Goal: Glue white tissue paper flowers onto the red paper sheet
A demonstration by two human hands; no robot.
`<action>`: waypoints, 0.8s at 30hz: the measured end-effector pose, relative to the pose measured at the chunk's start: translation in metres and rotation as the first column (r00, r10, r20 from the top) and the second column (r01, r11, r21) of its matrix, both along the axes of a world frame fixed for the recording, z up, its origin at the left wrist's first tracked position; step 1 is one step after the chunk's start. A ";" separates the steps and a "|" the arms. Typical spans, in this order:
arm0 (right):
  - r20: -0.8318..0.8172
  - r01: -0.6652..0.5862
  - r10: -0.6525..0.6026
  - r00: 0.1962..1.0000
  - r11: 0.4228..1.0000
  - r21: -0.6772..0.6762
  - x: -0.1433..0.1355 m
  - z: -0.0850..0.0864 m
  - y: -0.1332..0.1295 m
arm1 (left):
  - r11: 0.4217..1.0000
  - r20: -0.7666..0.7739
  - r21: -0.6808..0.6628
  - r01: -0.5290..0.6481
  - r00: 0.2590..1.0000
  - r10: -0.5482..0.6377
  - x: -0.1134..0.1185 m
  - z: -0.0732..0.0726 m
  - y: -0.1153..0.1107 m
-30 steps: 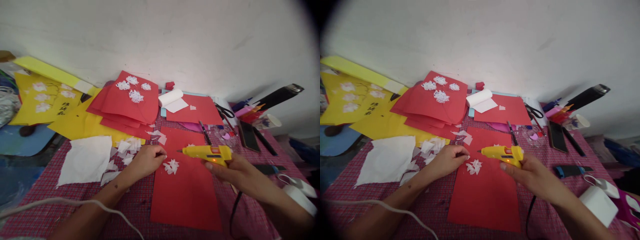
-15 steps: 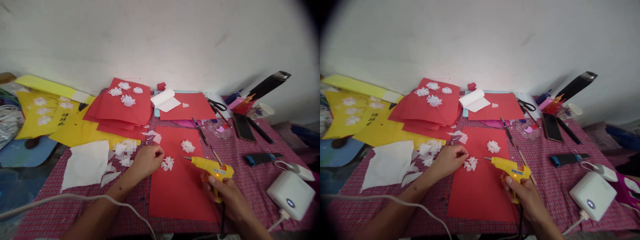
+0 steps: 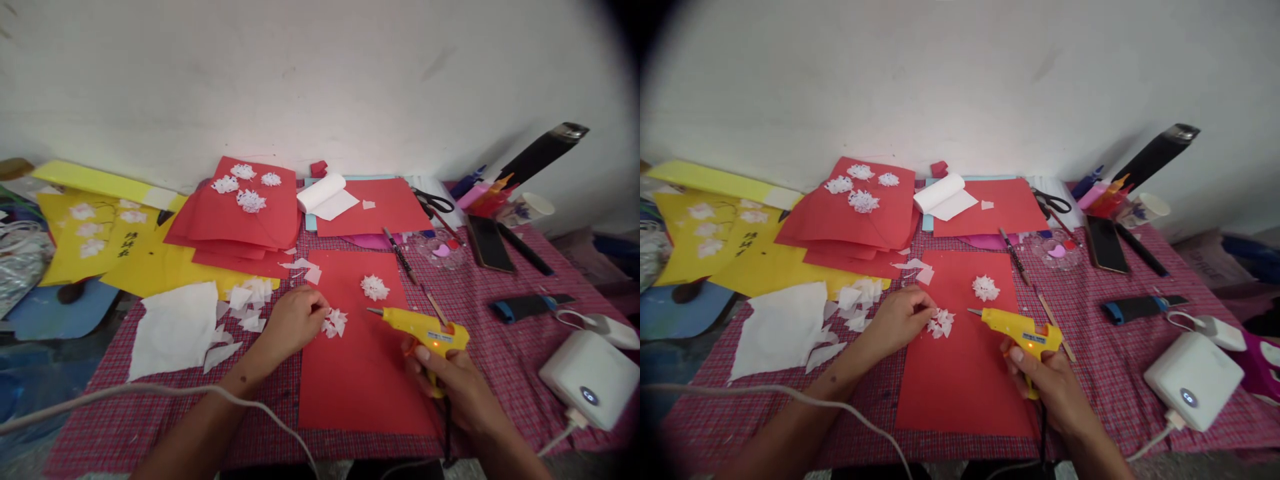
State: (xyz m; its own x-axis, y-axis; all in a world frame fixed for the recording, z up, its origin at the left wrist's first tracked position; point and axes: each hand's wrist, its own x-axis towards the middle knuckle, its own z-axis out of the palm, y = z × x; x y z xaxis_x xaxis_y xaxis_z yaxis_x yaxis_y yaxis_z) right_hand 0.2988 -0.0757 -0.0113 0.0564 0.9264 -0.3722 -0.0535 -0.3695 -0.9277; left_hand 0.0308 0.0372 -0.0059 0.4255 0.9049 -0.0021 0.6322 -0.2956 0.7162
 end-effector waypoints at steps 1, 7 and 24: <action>0.004 0.000 0.000 1.000 1.000 -0.002 0.000 0.000 0.000 | 1.000 -0.007 -0.005 0.002 1.000 -0.002 0.000 0.000 -0.001; -0.006 0.008 -0.008 1.000 1.000 -0.005 -0.001 0.001 -0.001 | 1.000 -0.036 -0.015 0.008 0.999 -0.009 -0.001 0.003 -0.003; -0.007 0.005 -0.005 1.000 1.000 -0.020 0.000 0.002 -0.002 | 0.998 -0.023 0.033 0.052 0.998 -0.051 -0.004 0.005 -0.005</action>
